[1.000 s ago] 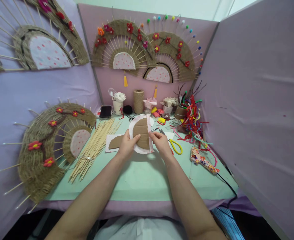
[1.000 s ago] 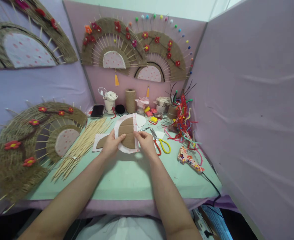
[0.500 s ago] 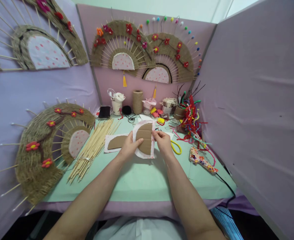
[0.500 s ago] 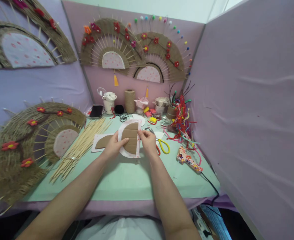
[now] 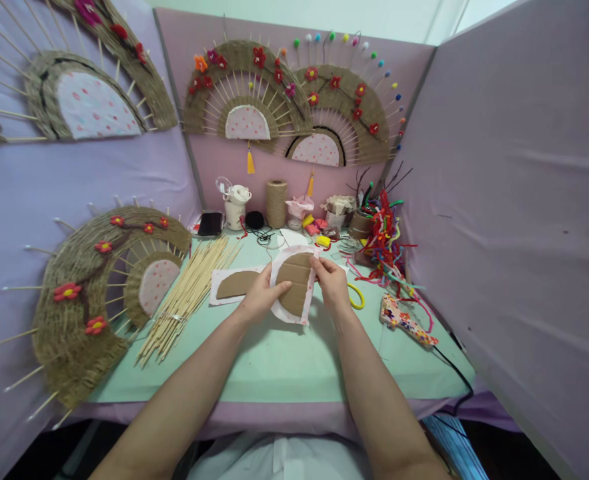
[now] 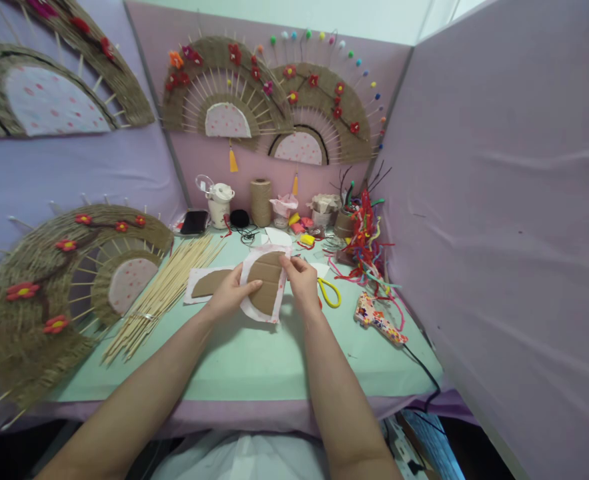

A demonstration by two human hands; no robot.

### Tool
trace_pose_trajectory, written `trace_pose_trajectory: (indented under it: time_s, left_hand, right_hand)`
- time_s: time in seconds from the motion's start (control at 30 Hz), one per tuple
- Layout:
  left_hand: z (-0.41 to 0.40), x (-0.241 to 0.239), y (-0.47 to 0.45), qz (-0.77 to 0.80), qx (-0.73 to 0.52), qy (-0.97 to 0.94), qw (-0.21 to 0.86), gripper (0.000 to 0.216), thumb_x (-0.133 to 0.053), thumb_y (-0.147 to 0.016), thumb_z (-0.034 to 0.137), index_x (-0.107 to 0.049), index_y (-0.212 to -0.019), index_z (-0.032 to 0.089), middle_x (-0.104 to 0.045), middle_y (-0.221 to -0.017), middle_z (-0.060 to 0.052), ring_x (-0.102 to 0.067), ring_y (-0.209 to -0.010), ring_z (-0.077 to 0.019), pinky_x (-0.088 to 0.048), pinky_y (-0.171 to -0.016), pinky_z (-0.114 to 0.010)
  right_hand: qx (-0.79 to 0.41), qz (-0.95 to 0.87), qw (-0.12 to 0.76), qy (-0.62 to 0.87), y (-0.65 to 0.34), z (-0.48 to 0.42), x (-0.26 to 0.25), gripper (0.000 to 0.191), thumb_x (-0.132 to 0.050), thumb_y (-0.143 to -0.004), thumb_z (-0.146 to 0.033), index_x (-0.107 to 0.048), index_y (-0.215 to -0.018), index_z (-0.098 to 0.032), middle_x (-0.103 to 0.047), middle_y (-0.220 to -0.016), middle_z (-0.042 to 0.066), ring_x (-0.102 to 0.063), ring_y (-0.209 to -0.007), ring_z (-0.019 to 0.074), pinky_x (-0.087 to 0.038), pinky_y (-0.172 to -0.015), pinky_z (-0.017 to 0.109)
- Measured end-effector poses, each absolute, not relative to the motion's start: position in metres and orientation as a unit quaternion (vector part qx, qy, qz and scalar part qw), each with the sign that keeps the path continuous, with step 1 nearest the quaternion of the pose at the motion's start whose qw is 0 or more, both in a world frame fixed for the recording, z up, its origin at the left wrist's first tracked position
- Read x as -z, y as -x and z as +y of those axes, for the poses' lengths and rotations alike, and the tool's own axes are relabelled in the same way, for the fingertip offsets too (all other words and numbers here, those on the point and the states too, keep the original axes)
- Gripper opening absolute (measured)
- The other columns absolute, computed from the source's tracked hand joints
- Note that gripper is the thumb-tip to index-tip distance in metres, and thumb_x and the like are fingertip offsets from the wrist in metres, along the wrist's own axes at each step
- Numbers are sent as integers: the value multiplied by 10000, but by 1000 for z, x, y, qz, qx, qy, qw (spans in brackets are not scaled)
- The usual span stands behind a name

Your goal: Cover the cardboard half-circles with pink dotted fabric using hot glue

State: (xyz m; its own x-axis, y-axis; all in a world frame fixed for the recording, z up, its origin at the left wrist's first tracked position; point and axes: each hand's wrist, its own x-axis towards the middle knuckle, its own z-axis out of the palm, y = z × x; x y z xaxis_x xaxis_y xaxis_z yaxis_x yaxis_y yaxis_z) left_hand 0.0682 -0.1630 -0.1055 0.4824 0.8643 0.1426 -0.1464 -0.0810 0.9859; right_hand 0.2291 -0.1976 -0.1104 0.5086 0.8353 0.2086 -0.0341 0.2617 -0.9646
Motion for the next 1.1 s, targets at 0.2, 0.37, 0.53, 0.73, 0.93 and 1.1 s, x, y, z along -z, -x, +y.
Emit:
trace_pose_trajectory:
  time_s: [0.2, 0.37, 0.53, 0.73, 0.93, 1.1]
  left_hand:
    - [-163, 106, -67, 297, -385, -630, 605, 492, -705, -653, 257, -566, -1119, 185, -646, -1078, -79, -584, -1002, -252, -432, -874, -363]
    - [-160, 107, -65, 292, -371, -644, 603, 497, -706, -659, 258, -568, -1131, 188, -638, -1112, -81, -579, -1018, -252, -427, -883, -364]
    - [-156, 106, -63, 302, -387, -595, 636, 478, -728, -635, 284, -579, -1082, 199, -664, -1043, -59, -602, -942, -231, -449, -813, -331]
    - [-145, 100, -57, 341, -427, -547, 635, 404, -758, -605, 374, -609, -938, 199, -684, -871, -37, -624, -751, -195, -465, -684, -296]
    - [-147, 100, -63, 308, -461, -429, 713, 466, -656, -709, 506, -583, -1043, 189, -660, -1096, -128, -630, -986, -205, -429, -903, -367]
    - [-166, 108, -86, 248, -439, -478, 719, 410, -794, -594, 263, -663, -971, 170, -651, -1148, -109, -564, -1107, -219, -379, -982, -356]
  right_hand:
    - [-334, -365, 708, 504, -234, -195, 114, 323, -693, -664, -478, -616, -618, -168, -517, -557, -41, -423, -526, 93, -354, -513, 222]
    - [-340, -357, 711, 502, -238, -192, 119, 367, -681, -666, -517, -612, -612, -160, -526, -545, -36, -439, -527, 95, -361, -514, 223]
    - [-421, -354, 675, 492, -237, -193, 116, 419, -642, -670, -584, -666, -709, -168, -633, -634, -1, -523, -561, 108, -365, -498, 215]
    - [-487, -396, 588, 510, -232, -198, 114, 313, -767, -577, -426, -670, -676, -146, -648, -647, 9, -549, -576, 95, -364, -478, 186]
    - [-454, -180, 785, 380, -230, -192, 108, 283, -780, -595, -381, -575, -675, -204, -651, -697, -25, -610, -670, 105, -451, -516, 185]
    - [-504, -160, 777, 341, -202, -191, 113, 267, -788, -595, -342, -577, -685, -205, -654, -699, -9, -616, -658, 117, -492, -529, 204]
